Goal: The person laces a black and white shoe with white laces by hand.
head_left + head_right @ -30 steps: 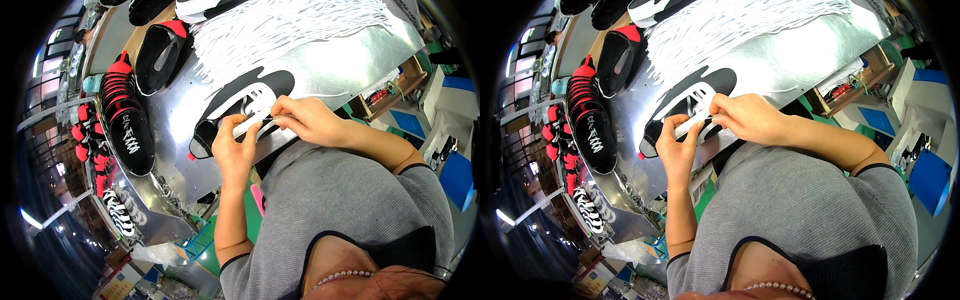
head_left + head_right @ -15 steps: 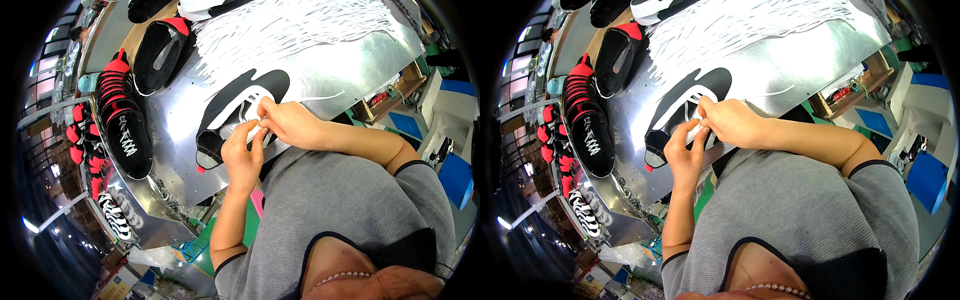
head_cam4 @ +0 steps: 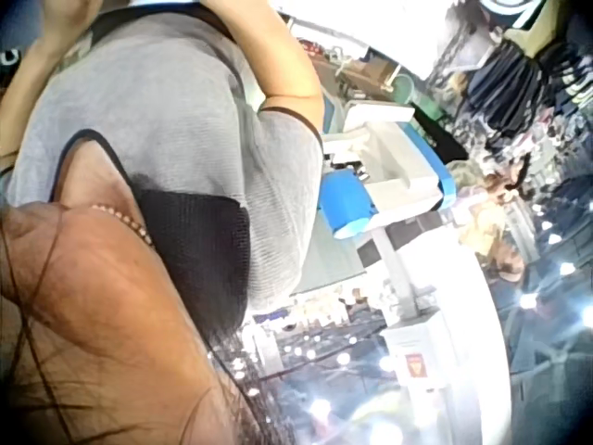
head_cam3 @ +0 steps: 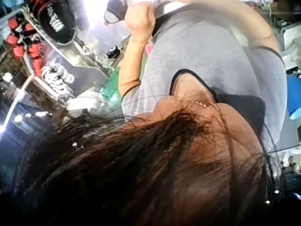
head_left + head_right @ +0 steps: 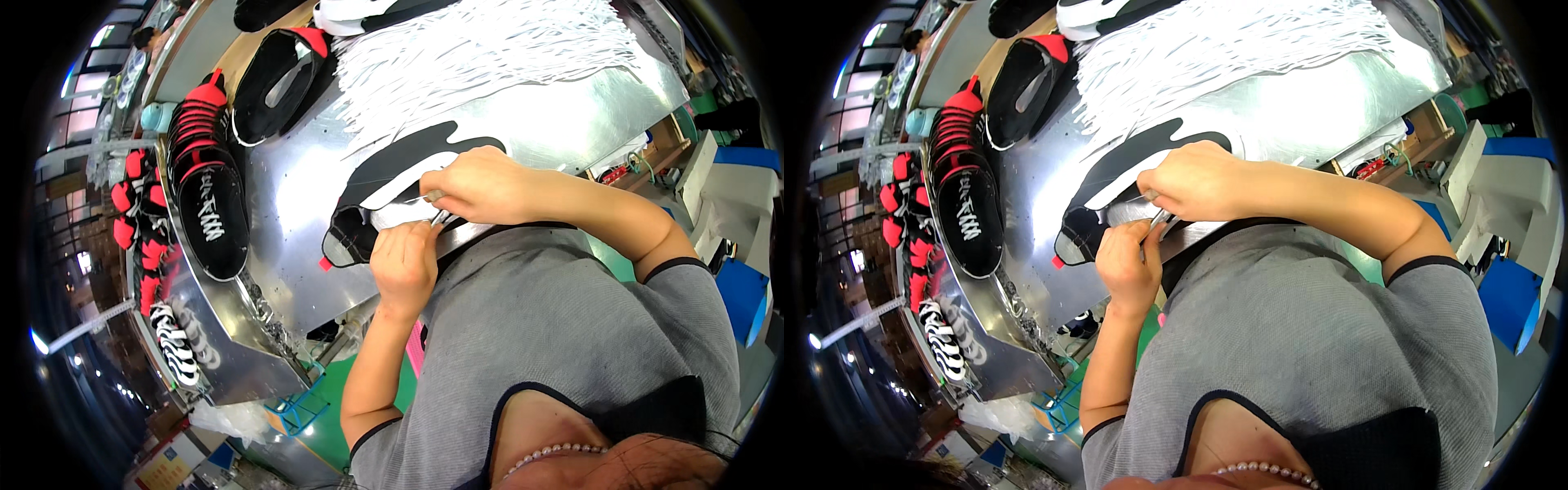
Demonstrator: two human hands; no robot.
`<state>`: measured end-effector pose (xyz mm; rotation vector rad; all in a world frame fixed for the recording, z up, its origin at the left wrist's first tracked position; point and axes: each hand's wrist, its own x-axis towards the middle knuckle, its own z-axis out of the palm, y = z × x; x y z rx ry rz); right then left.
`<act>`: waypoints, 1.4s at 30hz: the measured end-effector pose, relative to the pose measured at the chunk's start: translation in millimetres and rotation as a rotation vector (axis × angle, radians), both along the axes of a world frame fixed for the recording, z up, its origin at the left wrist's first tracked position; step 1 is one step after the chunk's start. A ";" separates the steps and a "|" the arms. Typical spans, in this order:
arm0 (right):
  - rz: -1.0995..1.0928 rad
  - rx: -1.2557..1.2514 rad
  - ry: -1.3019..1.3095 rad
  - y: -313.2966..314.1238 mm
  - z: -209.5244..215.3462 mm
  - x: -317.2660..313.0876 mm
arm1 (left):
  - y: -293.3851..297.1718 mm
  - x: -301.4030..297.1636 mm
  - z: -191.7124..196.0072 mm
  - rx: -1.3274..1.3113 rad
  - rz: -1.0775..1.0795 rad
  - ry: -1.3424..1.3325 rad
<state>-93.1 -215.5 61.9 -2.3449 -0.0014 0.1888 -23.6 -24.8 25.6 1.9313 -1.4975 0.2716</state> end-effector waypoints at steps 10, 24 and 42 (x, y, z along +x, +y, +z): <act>-0.122 0.468 -0.177 -4.8 -3.9 4.4 | 1.3 2.8 1.7 0.032 -0.067 0.080; -0.309 0.833 0.039 2.9 -18.2 34.3 | -13.4 16.2 25.6 0.042 0.356 1.027; -0.164 0.173 -0.163 -8.9 -2.9 1.3 | -19.7 10.3 3.1 -0.111 0.468 0.819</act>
